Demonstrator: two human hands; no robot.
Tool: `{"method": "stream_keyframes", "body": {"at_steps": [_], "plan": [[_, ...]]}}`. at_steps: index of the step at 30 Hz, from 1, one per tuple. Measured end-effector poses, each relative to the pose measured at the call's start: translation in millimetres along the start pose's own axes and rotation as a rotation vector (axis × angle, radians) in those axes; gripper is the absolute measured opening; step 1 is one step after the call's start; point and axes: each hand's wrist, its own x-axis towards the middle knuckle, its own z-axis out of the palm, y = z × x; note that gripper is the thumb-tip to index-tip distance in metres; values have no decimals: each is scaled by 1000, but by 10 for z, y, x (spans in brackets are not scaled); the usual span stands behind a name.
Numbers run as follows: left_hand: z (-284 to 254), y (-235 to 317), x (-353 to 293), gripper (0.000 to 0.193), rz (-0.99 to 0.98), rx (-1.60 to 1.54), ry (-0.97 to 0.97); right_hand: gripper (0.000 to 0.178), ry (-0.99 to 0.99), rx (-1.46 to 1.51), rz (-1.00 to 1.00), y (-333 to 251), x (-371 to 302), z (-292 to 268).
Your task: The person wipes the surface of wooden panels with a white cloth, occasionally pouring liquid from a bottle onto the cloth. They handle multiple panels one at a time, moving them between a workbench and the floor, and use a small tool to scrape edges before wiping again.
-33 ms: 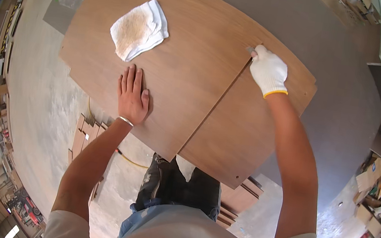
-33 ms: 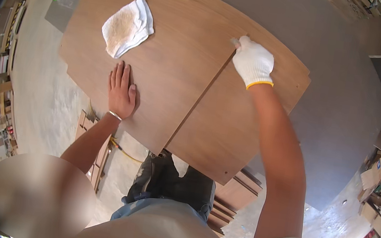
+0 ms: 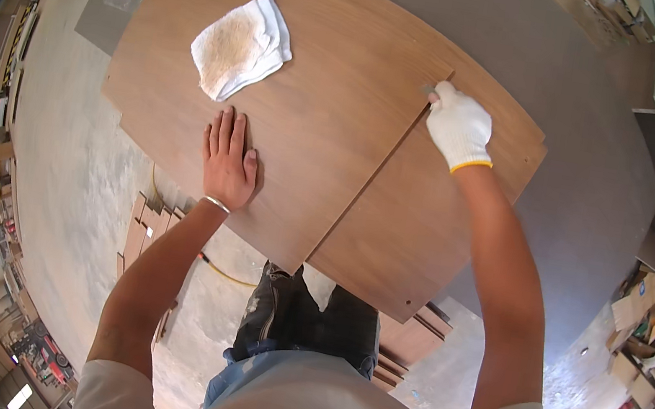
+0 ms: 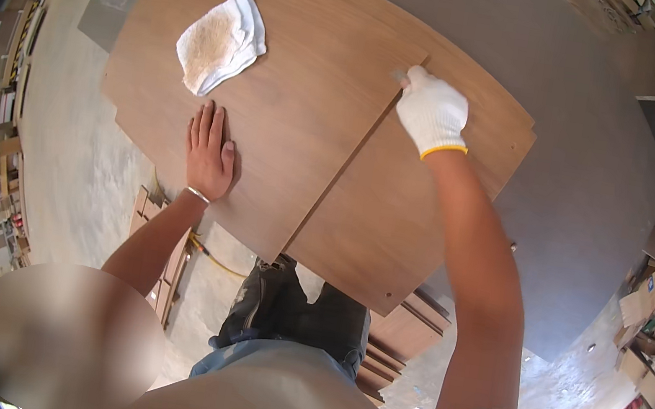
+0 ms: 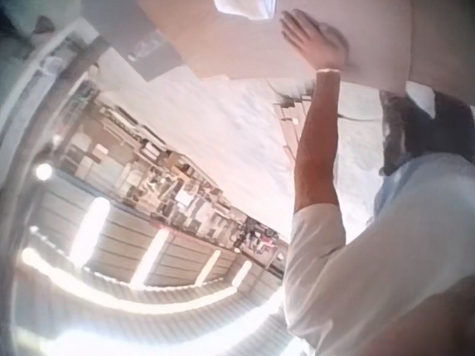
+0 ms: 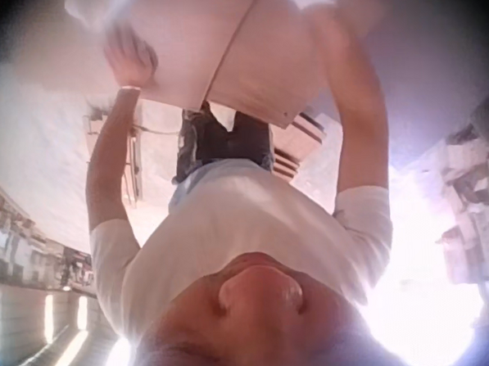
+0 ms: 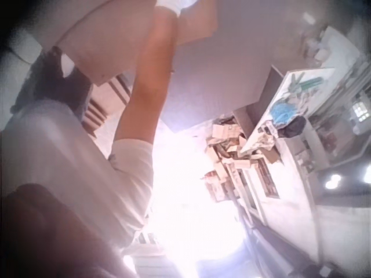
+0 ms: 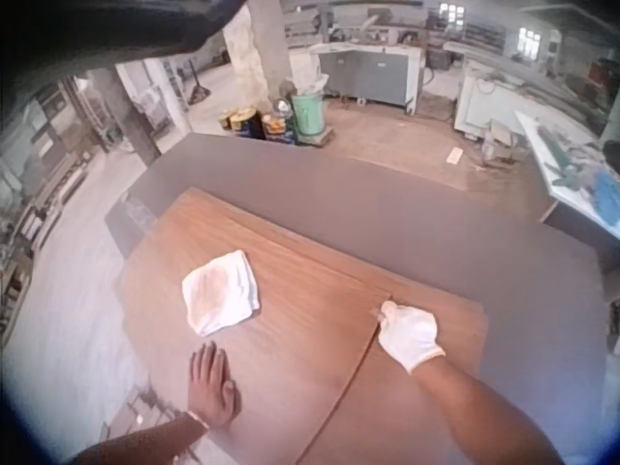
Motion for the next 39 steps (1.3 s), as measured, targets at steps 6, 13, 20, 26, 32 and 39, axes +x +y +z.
{"method": "stream_keyframes", "body": {"at_steps": [6, 13, 20, 26, 32, 39], "plan": [[23, 15, 17, 66, 10, 11, 25, 11, 168, 54, -187, -307, -904, 506], [90, -10, -31, 64, 10, 41, 47, 14, 160, 91, -260, -899, -1997, 912], [149, -52, -14, 62, -25, 71, 54, 6, 93, 115, -299, -1396, -2894, 1217], [141, -53, -14, 62, -23, 85, 51, 10, -217, 242, -314, -1507, -3828, 1652], [172, -105, -72, 62, -44, 60, 61, 9, 47, 459, -156, -1316, -3235, 1158], [162, -74, -24, 61, -34, 51, 88, 12, 198, 36, -69, -899, -1969, 932]]}}
